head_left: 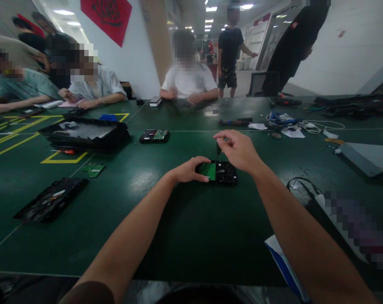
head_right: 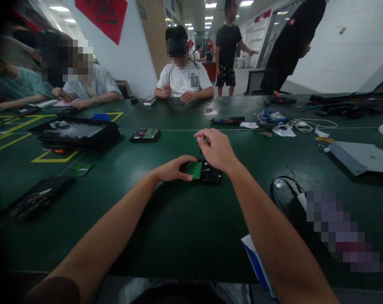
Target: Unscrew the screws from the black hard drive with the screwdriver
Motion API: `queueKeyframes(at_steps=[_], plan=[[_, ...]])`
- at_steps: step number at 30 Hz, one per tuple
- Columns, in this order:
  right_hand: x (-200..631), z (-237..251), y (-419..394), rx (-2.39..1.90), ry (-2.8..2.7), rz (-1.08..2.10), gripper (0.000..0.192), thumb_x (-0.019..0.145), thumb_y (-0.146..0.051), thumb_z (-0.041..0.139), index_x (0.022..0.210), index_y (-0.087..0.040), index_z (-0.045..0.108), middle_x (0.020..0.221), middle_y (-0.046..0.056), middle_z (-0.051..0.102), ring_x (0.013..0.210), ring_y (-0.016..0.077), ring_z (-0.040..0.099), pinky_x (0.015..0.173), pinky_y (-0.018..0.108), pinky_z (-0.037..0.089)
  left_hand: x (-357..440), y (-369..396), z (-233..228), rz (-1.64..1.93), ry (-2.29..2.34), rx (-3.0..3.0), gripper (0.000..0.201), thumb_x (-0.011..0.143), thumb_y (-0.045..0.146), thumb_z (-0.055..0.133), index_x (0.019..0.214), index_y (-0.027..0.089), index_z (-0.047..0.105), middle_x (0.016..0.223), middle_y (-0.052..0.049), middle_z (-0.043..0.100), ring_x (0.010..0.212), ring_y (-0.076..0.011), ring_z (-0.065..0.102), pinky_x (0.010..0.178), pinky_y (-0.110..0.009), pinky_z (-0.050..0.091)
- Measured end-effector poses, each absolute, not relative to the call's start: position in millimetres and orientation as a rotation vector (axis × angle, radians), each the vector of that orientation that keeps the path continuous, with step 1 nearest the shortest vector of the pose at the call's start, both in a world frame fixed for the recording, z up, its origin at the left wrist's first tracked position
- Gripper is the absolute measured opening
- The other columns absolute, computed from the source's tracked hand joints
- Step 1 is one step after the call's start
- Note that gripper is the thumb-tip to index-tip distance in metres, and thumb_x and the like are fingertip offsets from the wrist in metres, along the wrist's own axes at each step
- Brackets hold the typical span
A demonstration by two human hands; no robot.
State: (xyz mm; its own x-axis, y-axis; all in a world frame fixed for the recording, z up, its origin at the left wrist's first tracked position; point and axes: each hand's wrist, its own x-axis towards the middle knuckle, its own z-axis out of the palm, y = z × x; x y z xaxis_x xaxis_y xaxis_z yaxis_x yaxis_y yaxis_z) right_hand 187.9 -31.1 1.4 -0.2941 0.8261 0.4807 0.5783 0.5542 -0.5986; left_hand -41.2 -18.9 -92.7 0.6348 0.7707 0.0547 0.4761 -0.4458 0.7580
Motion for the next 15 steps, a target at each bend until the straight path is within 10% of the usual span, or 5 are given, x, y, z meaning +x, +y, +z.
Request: queueKeyframes(at_steps=[15], plan=[[188.5,-0.7,-30.0,-1.117,-1.992,0.440,0.023,0.094,-0.035,0.056,0.109,-0.026,0.071,0.101,0.006,0.071,0.081,0.0207,0.063,0.070,0.036,0.048,-40.5,-19.9,-91.2,0.505,0.988,2.137,0.088,0.067,0.053,0.084,0.145,0.029,0.050,0.152,-0.009,0.043,0.141,-0.0314,0.042,0.119,-0.047,0.033]])
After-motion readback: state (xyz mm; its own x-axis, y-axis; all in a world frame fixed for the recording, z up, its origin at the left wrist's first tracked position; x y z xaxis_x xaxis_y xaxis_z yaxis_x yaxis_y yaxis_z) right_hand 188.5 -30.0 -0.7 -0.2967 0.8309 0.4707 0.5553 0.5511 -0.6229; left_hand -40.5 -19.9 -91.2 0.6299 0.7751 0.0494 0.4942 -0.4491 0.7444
